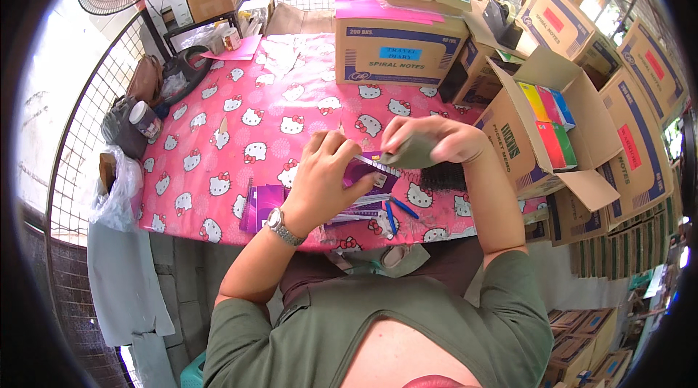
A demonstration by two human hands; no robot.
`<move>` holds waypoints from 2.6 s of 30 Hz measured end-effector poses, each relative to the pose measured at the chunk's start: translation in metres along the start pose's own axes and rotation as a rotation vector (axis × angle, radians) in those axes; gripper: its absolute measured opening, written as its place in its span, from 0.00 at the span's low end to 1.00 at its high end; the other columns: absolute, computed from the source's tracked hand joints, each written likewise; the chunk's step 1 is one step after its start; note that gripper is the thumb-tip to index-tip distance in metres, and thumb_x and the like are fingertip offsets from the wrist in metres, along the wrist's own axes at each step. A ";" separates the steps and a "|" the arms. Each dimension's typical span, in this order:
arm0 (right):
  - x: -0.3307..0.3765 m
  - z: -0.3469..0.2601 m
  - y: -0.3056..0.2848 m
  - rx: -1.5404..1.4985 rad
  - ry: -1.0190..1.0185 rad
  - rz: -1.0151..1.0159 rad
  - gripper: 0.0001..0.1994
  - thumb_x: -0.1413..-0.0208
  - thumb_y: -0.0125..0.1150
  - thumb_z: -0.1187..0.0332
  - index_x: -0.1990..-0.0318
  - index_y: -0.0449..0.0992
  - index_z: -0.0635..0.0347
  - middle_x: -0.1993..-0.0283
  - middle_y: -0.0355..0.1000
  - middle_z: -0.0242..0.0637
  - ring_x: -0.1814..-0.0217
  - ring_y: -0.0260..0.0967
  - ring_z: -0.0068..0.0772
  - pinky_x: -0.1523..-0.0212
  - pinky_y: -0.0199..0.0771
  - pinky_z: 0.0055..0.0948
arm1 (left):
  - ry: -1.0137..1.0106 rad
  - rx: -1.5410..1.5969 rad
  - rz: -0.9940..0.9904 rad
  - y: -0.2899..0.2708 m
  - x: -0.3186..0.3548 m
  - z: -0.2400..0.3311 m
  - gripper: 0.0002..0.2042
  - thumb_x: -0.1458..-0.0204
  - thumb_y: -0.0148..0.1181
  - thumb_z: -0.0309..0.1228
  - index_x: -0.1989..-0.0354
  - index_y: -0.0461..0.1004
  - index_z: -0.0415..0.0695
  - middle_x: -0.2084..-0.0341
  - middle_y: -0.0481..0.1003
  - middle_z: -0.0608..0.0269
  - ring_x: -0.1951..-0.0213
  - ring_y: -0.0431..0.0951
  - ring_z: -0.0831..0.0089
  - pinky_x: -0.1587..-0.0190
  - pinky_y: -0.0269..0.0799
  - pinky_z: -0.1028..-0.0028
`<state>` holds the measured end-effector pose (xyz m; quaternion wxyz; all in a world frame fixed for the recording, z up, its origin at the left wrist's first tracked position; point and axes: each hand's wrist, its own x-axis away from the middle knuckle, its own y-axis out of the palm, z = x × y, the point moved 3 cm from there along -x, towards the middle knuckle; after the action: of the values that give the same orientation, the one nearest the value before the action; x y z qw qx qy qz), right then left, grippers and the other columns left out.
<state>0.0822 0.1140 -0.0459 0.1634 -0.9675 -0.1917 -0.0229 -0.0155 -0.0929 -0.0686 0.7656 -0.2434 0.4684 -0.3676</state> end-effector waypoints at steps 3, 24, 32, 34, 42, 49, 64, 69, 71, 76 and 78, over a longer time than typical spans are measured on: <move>-0.009 -0.008 0.003 -0.023 -0.022 -0.007 0.28 0.46 0.66 0.57 0.41 0.74 0.63 0.43 0.66 0.37 0.41 0.63 0.32 0.42 0.65 0.33 | -0.017 0.044 0.023 -0.003 -0.001 -0.006 0.15 0.55 0.68 0.28 0.60 0.74 0.40 0.62 0.71 0.57 0.53 0.70 0.54 0.49 0.69 0.60; -0.048 -0.008 -0.010 -0.129 -0.075 -0.044 0.30 0.49 0.68 0.56 0.41 0.74 0.62 0.45 0.69 0.36 0.40 0.65 0.33 0.39 0.62 0.33 | -0.168 0.292 -0.086 -0.016 0.000 -0.040 0.15 0.51 0.70 0.29 0.59 0.73 0.38 0.67 0.73 0.58 0.71 0.75 0.69 0.69 0.71 0.71; -0.056 -0.015 -0.007 -0.032 -0.053 -0.017 0.31 0.54 0.71 0.55 0.43 0.76 0.63 0.46 0.70 0.35 0.41 0.66 0.30 0.40 0.65 0.33 | -0.120 0.321 -0.068 -0.020 -0.007 -0.039 0.15 0.51 0.71 0.30 0.60 0.72 0.39 0.73 0.75 0.59 0.74 0.73 0.71 0.70 0.70 0.70; -0.057 -0.008 -0.012 -0.154 -0.115 -0.007 0.28 0.52 0.71 0.59 0.43 0.76 0.59 0.47 0.70 0.33 0.45 0.64 0.26 0.43 0.67 0.31 | -0.206 0.318 -0.134 -0.025 -0.009 -0.035 0.15 0.52 0.70 0.30 0.60 0.72 0.38 0.70 0.75 0.56 0.70 0.76 0.67 0.65 0.73 0.68; 0.004 0.114 -0.064 0.106 0.380 0.749 0.29 0.49 0.70 0.59 0.39 0.74 0.59 0.38 0.70 0.42 0.37 0.68 0.37 0.39 0.69 0.35 | -0.386 0.486 -0.050 -0.021 0.001 -0.049 0.12 0.46 0.67 0.28 0.60 0.71 0.37 0.74 0.73 0.65 0.74 0.72 0.82 0.72 0.72 0.76; 0.122 0.233 0.003 1.330 1.051 1.495 0.33 0.43 0.63 0.54 0.31 0.63 0.52 0.36 0.64 0.52 0.32 0.57 0.59 0.31 0.55 0.51 | -0.460 0.685 0.269 0.005 0.020 -0.045 0.08 0.39 0.61 0.27 0.65 0.72 0.34 0.74 0.71 0.67 0.78 0.73 0.83 0.78 0.75 0.81; 0.044 0.199 0.112 0.604 0.228 1.376 0.27 0.50 0.68 0.64 0.42 0.72 0.64 0.47 0.70 0.48 0.44 0.64 0.50 0.41 0.64 0.44 | -0.455 0.555 0.288 0.009 0.016 -0.045 0.09 0.41 0.63 0.25 0.54 0.77 0.38 0.68 0.76 0.66 0.70 0.77 0.84 0.74 0.81 0.79; 0.036 0.069 0.094 0.660 -0.046 1.485 0.27 0.52 0.70 0.66 0.42 0.73 0.63 0.45 0.70 0.45 0.44 0.66 0.44 0.41 0.66 0.40 | -0.393 0.487 0.383 0.014 0.016 -0.046 0.08 0.41 0.63 0.26 0.57 0.77 0.37 0.69 0.77 0.66 0.72 0.77 0.84 0.76 0.79 0.80; 0.028 0.037 0.100 0.702 -0.161 1.455 0.28 0.53 0.71 0.67 0.42 0.72 0.63 0.45 0.70 0.45 0.43 0.65 0.44 0.40 0.66 0.40 | -0.398 0.471 0.380 0.015 0.017 -0.046 0.07 0.41 0.63 0.26 0.57 0.77 0.37 0.70 0.77 0.66 0.72 0.77 0.84 0.76 0.78 0.80; -0.006 -0.006 0.112 0.767 -0.255 1.124 0.29 0.56 0.72 0.66 0.43 0.74 0.63 0.45 0.71 0.45 0.44 0.67 0.47 0.41 0.68 0.42 | -0.606 0.511 0.253 0.013 0.018 -0.046 0.06 0.47 0.65 0.24 0.61 0.77 0.38 0.70 0.80 0.58 0.70 0.80 0.74 0.72 0.74 0.76; -0.019 -0.015 0.117 0.759 -0.268 1.061 0.29 0.56 0.72 0.66 0.44 0.75 0.63 0.46 0.72 0.46 0.45 0.67 0.48 0.42 0.68 0.43 | -0.503 0.514 0.333 0.019 0.022 -0.051 0.07 0.47 0.64 0.23 0.61 0.78 0.37 0.69 0.80 0.57 0.69 0.82 0.73 0.71 0.76 0.76</move>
<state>0.1095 0.0006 -0.0699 0.4567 -0.8004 0.2968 0.2504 -0.0489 -0.1004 -0.1167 0.9415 -0.0470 0.1922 -0.2728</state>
